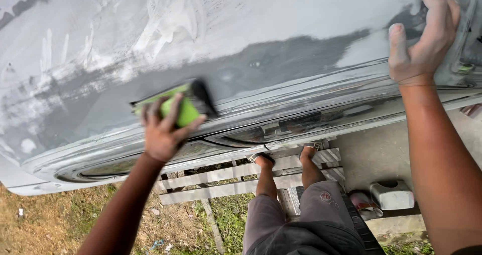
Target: The person sands the surface of a car hood using a green sanding block. They move the block across the hood in various directions to smooth the surface, while a red electric sander and a yellow polisher sit on the hood.
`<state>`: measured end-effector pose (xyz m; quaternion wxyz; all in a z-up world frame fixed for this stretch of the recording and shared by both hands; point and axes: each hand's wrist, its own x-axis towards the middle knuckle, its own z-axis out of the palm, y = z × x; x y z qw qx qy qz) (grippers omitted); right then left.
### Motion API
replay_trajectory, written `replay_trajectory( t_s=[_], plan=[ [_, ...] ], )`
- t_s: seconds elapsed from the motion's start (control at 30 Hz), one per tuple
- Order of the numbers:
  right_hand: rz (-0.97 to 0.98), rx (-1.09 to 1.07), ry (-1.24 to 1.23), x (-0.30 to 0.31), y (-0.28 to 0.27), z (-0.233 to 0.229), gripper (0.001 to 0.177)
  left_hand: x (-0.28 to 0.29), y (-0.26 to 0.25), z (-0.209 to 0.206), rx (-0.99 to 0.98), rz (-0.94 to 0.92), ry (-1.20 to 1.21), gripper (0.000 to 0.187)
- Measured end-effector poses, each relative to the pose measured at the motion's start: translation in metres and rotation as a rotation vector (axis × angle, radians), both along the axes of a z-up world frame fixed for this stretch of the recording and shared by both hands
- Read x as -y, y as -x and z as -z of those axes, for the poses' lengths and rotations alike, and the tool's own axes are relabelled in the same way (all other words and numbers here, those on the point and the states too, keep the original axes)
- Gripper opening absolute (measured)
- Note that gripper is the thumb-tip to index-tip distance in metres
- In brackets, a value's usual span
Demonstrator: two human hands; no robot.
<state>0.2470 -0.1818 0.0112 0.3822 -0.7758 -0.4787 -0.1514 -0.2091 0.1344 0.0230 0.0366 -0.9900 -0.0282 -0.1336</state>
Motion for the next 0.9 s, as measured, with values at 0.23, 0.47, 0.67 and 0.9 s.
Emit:
replay_trajectory(
  t_s=[0.23,0.47,0.67,0.9],
  plan=[
    [0.032,0.017,-0.079,0.008,-0.003,0.001,0.055,0.195,-0.284,0.023,-0.211,0.180,0.239,0.073],
    [-0.012,-0.048,-0.167,0.005,0.001,-0.010,0.051,0.100,-0.161,-0.013,-0.136,0.142,0.154,0.072],
    [0.026,-0.045,-0.110,0.002,-0.001,-0.009,0.055,-0.032,0.022,-0.013,0.023,0.022,0.014,0.038],
    [0.060,-0.078,-0.067,0.003,-0.002,-0.001,0.058,0.060,-0.112,-0.010,0.055,0.140,-0.019,0.062]
  ],
)
